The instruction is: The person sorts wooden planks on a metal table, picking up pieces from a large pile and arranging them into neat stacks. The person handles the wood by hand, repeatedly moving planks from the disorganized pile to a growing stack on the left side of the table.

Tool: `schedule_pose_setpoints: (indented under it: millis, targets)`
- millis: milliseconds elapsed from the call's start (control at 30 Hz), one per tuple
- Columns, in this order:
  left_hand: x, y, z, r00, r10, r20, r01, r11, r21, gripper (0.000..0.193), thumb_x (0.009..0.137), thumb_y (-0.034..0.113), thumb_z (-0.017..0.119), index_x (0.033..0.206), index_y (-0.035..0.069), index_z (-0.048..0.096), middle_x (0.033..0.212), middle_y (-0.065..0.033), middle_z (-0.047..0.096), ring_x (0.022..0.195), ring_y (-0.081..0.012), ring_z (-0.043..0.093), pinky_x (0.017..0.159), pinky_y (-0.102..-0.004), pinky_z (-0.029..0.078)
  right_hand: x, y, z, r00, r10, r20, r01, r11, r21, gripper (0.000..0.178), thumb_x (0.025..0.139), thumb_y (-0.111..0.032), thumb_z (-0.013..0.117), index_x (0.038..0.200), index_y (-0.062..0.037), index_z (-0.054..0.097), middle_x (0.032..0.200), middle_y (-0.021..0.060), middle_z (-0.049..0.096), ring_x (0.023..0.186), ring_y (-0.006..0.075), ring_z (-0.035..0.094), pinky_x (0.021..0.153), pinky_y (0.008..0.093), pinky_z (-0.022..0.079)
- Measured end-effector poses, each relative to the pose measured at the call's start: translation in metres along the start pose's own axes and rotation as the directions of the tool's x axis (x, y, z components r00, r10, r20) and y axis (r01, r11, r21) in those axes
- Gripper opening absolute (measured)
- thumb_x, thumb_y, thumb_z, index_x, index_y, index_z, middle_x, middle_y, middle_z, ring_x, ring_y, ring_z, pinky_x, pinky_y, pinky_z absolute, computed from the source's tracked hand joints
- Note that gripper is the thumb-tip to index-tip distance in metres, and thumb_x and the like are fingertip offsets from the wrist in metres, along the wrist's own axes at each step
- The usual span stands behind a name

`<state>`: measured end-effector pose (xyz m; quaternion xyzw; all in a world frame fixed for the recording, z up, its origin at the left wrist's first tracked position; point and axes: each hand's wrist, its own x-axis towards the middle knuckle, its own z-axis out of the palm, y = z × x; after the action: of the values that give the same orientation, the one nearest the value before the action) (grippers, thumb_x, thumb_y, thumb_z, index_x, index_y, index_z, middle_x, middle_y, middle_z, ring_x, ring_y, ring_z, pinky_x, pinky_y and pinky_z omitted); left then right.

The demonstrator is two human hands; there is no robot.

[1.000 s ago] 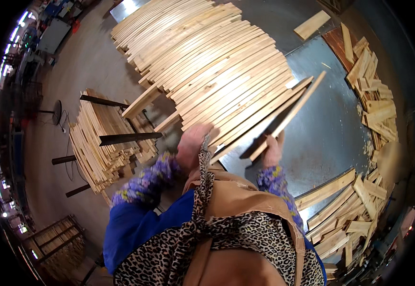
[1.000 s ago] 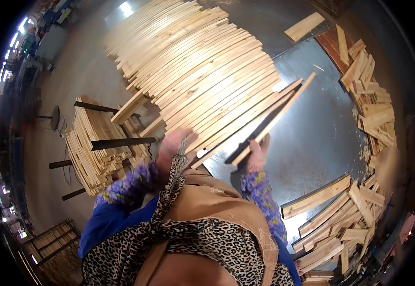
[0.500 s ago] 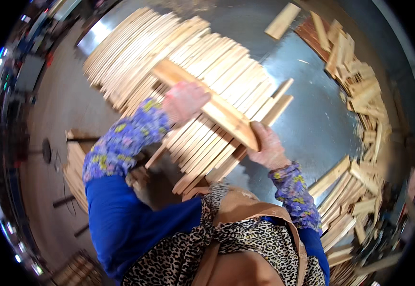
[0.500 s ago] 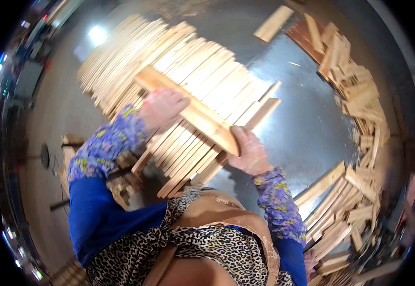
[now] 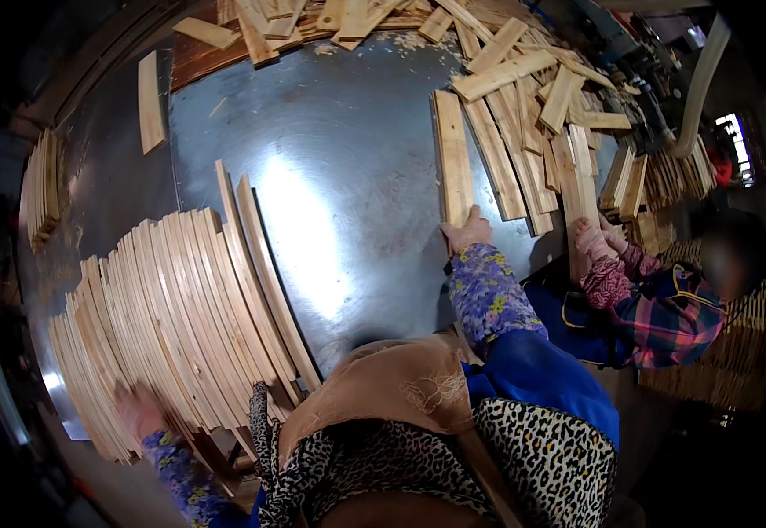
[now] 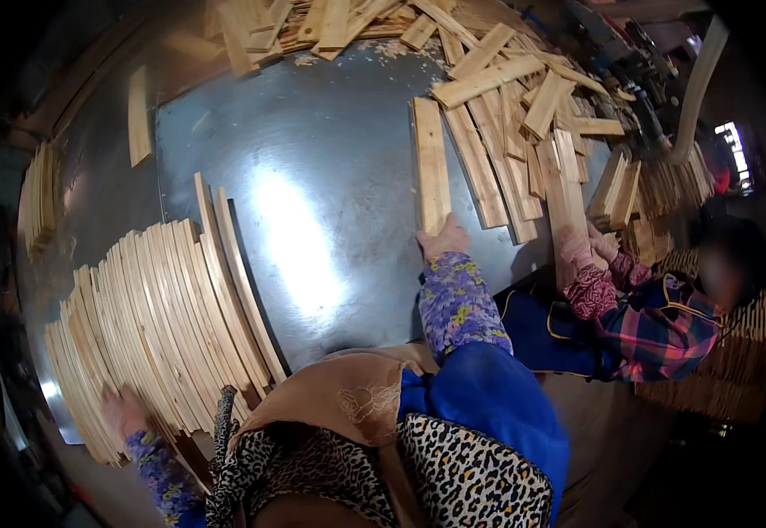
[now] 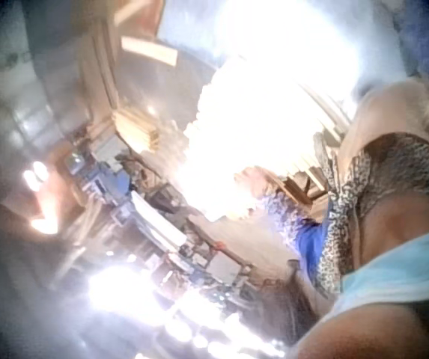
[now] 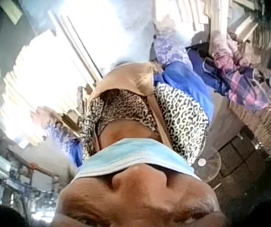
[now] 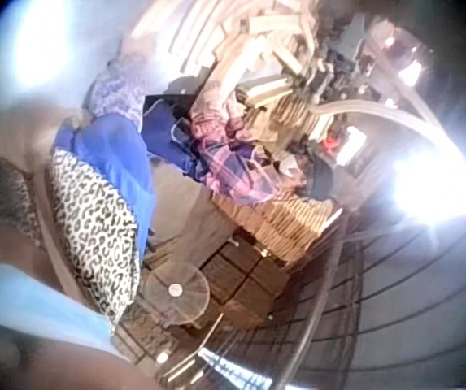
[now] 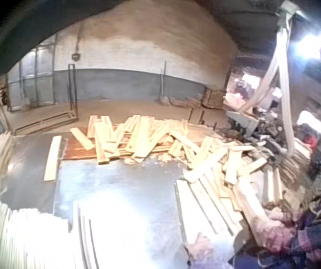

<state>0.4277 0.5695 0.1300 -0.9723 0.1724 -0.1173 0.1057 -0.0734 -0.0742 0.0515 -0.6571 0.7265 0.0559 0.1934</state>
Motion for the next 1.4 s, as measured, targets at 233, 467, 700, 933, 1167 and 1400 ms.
schedule_pose_setpoints:
  millis: [233,467,700,933,1167,1400]
  targets:
    - [-0.099,0.449,-0.104,0.553,0.755,0.352,0.164,0.316,-0.935,0.099,0.092,0.043,0.077,0.166,-0.007,0.035,0.147,-0.0299,0.062,0.127,-0.0417,0.067,0.107,-0.0449,0.054,-0.077,-0.013,0.06,0.884,-0.447,0.136,0.279,0.737,0.615,0.086,0.097,-0.054,0.073,0.157,0.0036,0.05,0.137,0.0301,0.072,0.126,0.0399,0.071,0.11,0.0455,0.055]
    - [-0.143,0.476,-0.011,0.456,0.619,0.64,0.389,0.508,-0.769,0.056,0.092,0.032,0.07,0.134,-0.005,0.066,0.116,-0.0288,0.076,0.109,-0.0386,0.073,0.1,-0.0453,0.055,0.088,0.031,-0.045,0.842,-0.506,-0.187,0.538,0.81,0.233,0.07,0.09,-0.05,0.079,0.136,0.0027,0.068,0.123,0.0306,0.074,0.115,0.0501,0.071,0.102,0.0524,0.058]
    - [-0.156,0.416,-0.03,0.835,0.336,0.437,0.085,0.705,-0.704,0.048,0.099,0.029,0.062,0.13,-0.009,0.062,0.147,-0.0363,0.058,0.133,-0.0508,0.06,0.114,-0.051,0.047,0.182,0.056,-0.089,0.994,-0.112,0.008,0.112,0.982,-0.152,0.094,0.082,-0.054,0.087,0.154,-0.0044,0.052,0.147,0.0288,0.063,0.137,0.0409,0.063,0.113,0.0518,0.054]
    - [-0.178,0.37,-0.024,0.921,0.225,0.318,0.118,0.618,-0.777,0.037,0.105,0.024,0.061,0.125,-0.007,0.066,0.122,-0.0319,0.069,0.117,-0.0434,0.07,0.104,-0.0546,0.053,0.114,0.03,-0.026,0.834,-0.444,0.329,0.25,0.834,0.491,0.097,0.089,-0.034,0.083,0.163,0.0057,0.034,0.121,0.0238,0.074,0.101,0.0305,0.075,0.086,0.0436,0.062]
    - [-0.186,0.262,-0.076,0.936,0.013,0.353,0.306,0.469,-0.829,0.035,0.101,0.029,0.067,0.123,0.002,0.066,0.093,-0.0239,0.073,0.087,-0.0445,0.071,0.079,-0.0515,0.055,-0.187,-0.134,0.081,0.152,-0.606,0.781,0.694,0.628,0.352,0.112,0.099,-0.055,0.068,0.17,0.0117,0.011,0.145,0.041,0.061,0.132,0.046,0.067,0.118,0.0463,0.049]
    - [-0.134,0.012,-0.027,0.83,-0.478,0.287,0.54,0.561,-0.627,0.05,0.111,0.05,0.055,0.109,0.003,0.073,0.094,-0.0267,0.074,0.098,-0.0485,0.07,0.082,-0.0559,0.052,-0.275,-0.148,0.143,0.011,-0.551,0.834,0.661,0.63,0.408,0.12,0.103,-0.078,0.052,0.174,0.0044,0.001,0.145,0.0376,0.064,0.135,0.0483,0.064,0.116,0.0495,0.049]
